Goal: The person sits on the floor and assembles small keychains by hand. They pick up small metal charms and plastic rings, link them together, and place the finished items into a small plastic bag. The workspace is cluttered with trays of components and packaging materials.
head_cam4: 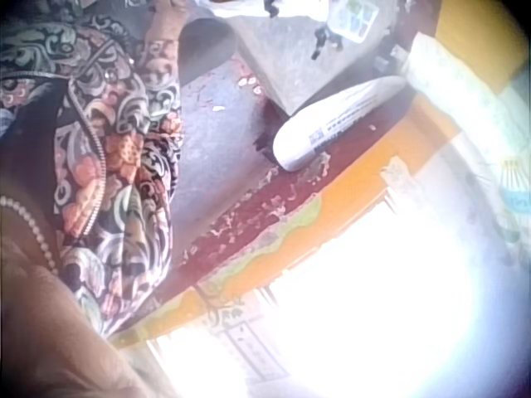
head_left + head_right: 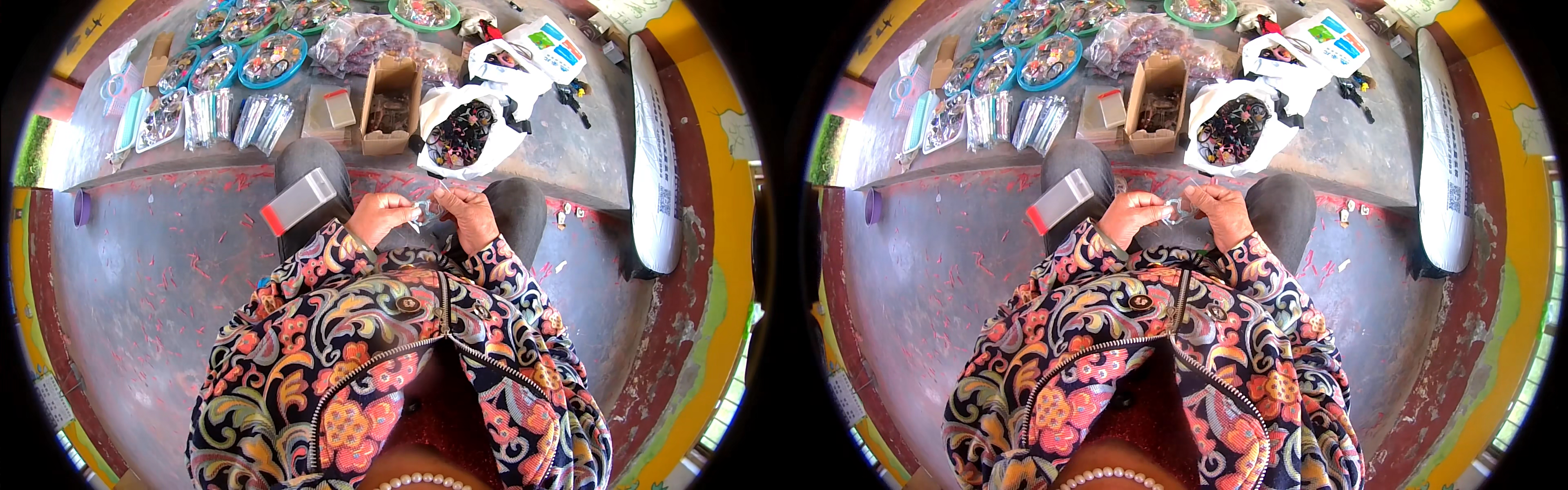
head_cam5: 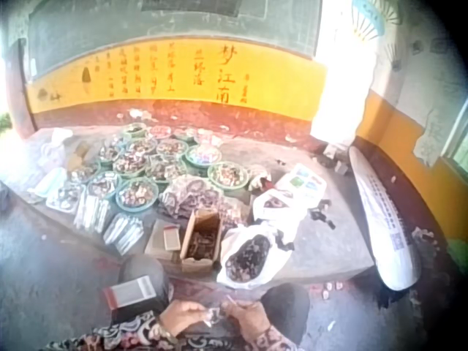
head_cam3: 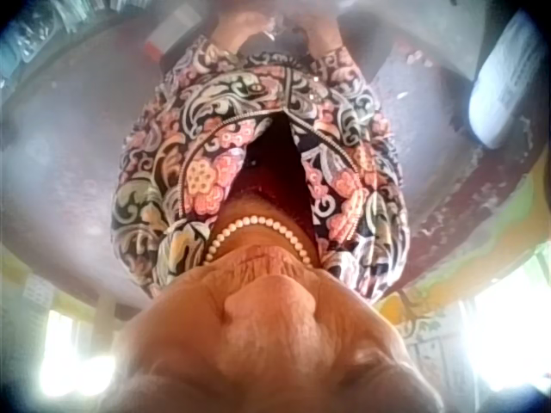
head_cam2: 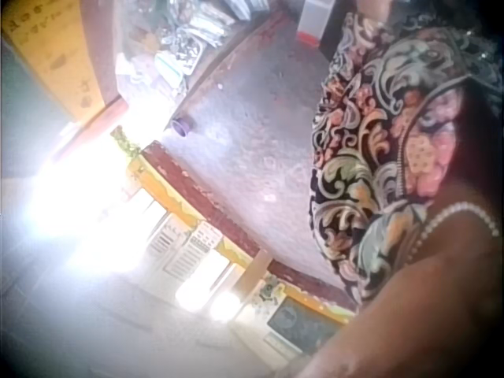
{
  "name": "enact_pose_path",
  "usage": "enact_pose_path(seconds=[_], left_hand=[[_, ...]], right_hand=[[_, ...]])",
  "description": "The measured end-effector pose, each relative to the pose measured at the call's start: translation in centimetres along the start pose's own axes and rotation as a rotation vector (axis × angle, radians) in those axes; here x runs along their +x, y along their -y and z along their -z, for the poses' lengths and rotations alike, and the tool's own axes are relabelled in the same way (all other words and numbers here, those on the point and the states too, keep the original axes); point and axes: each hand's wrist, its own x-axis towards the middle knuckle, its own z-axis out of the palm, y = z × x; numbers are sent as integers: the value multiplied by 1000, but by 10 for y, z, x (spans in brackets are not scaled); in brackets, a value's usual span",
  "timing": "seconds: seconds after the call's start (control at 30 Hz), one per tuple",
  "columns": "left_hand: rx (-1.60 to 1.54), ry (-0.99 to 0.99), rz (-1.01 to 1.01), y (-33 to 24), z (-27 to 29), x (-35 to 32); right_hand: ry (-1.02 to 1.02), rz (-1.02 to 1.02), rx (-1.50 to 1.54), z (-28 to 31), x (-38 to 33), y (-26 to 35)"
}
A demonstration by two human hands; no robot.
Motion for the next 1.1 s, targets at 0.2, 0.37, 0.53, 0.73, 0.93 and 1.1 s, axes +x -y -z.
enact_pose_path(seconds=[0.2,0.37,0.53,0.73,0.93,1.1], left_hand=[[49,13,-21,14,2,5],[-90,-102,-75,15,2,6],[-274,-88,-11,13,-3,3],[-145,-109,-55,16,-2,5],[-300,-93,34,12,-3,5],[-721,196,165,18,4,5]], right_hand=[[46,-5,-50,-3,1,0],[104,-61,-46,0,3,-4],[105,-17,-49,-2,5,-12],[79,1,-1,0,4,-12],[117,-7,74,3,4,-13],[141,216,119,-9,-2,5]])
